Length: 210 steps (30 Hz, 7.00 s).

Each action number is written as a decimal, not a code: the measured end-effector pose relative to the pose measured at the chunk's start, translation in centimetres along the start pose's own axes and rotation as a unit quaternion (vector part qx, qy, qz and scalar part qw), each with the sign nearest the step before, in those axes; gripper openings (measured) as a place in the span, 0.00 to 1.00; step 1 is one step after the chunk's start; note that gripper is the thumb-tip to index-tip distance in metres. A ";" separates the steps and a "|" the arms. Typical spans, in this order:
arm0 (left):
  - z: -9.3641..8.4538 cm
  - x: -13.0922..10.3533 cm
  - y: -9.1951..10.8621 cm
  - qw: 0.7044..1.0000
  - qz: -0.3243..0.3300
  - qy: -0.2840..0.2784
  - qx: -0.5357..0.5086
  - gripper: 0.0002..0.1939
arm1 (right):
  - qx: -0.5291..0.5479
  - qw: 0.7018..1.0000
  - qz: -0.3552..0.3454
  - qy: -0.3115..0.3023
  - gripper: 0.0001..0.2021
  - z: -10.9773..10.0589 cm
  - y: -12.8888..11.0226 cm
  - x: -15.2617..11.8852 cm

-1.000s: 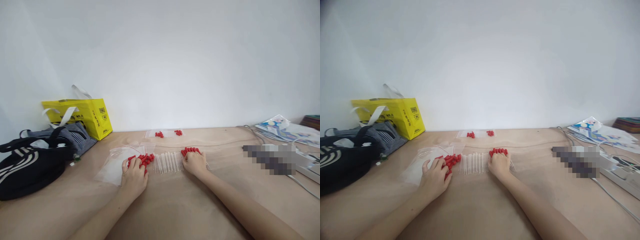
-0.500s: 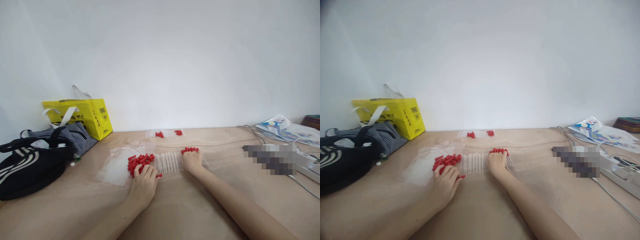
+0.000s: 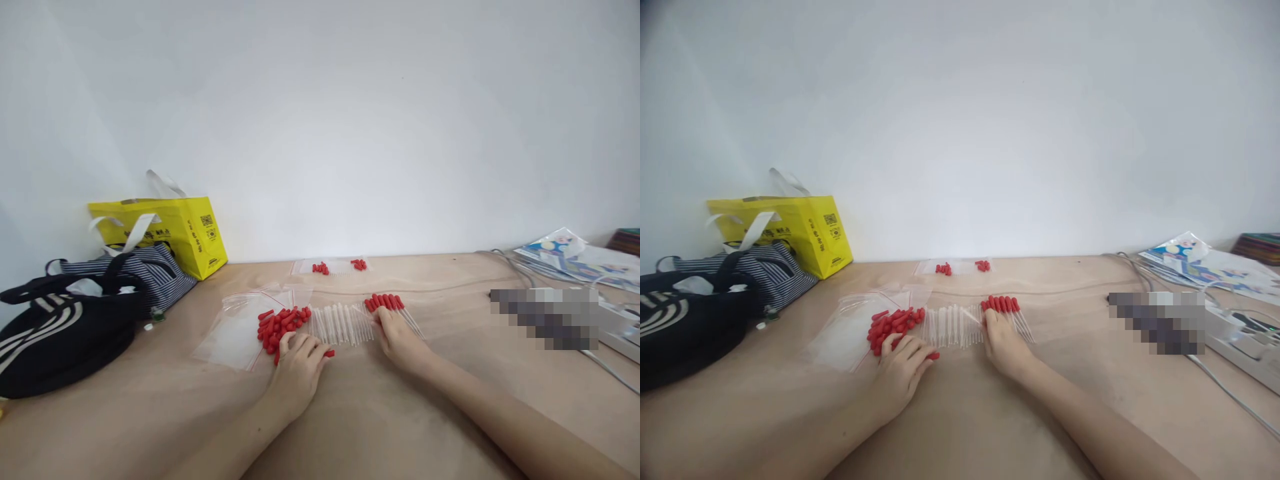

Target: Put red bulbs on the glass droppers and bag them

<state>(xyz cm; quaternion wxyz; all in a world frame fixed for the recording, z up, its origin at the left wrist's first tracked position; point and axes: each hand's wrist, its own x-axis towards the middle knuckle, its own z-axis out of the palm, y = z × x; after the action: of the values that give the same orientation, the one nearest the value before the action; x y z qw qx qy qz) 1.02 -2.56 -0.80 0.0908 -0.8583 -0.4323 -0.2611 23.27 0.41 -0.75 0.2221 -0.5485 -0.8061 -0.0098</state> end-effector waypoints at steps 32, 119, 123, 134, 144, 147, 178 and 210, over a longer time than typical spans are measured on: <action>-0.4 0.0 0.7 0.991 -0.075 0.001 -0.111 0.09 | 0.104 0.971 -0.209 0.040 0.14 1.4 -2.4 -3.0; -0.2 0.2 -1.5 0.996 -0.090 0.002 0.001 0.10 | -0.073 0.955 0.286 -0.012 0.16 -0.1 4.8 -0.7; -0.3 0.2 -1.9 0.993 -0.112 0.022 0.022 0.09 | -0.069 0.964 0.255 0.026 0.15 -0.3 4.4 -0.7; -0.7 0.9 -3.0 0.982 -0.166 0.051 0.074 0.09 | -0.088 0.976 0.200 -0.023 0.15 0.2 -0.2 1.9; -0.9 3.6 -4.4 0.981 -0.128 -0.011 0.147 0.10 | -0.098 0.971 0.212 -0.052 0.15 0.7 -0.5 3.8; -0.4 4.4 -4.6 0.982 -0.108 -0.028 0.154 0.09 | -0.101 0.970 0.212 -0.055 0.15 0.9 -0.4 4.0; -3.2 -0.6 -0.5 0.974 0.094 -0.150 -0.143 0.15 | 0.091 0.995 -0.012 -0.024 0.07 -0.3 -1.0 -1.4; 0.2 0.1 1.1 0.989 -0.054 -0.044 -0.130 0.07 | 0.139 0.975 -0.173 0.028 0.11 0.9 -3.4 -4.2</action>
<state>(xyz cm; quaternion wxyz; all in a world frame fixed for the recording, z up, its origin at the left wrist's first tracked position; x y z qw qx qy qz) 2.04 -3.04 -0.84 -0.0549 -0.8491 -0.4436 -0.2814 21.18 -4.41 -2.36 0.3137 -0.3639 -0.8757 0.0487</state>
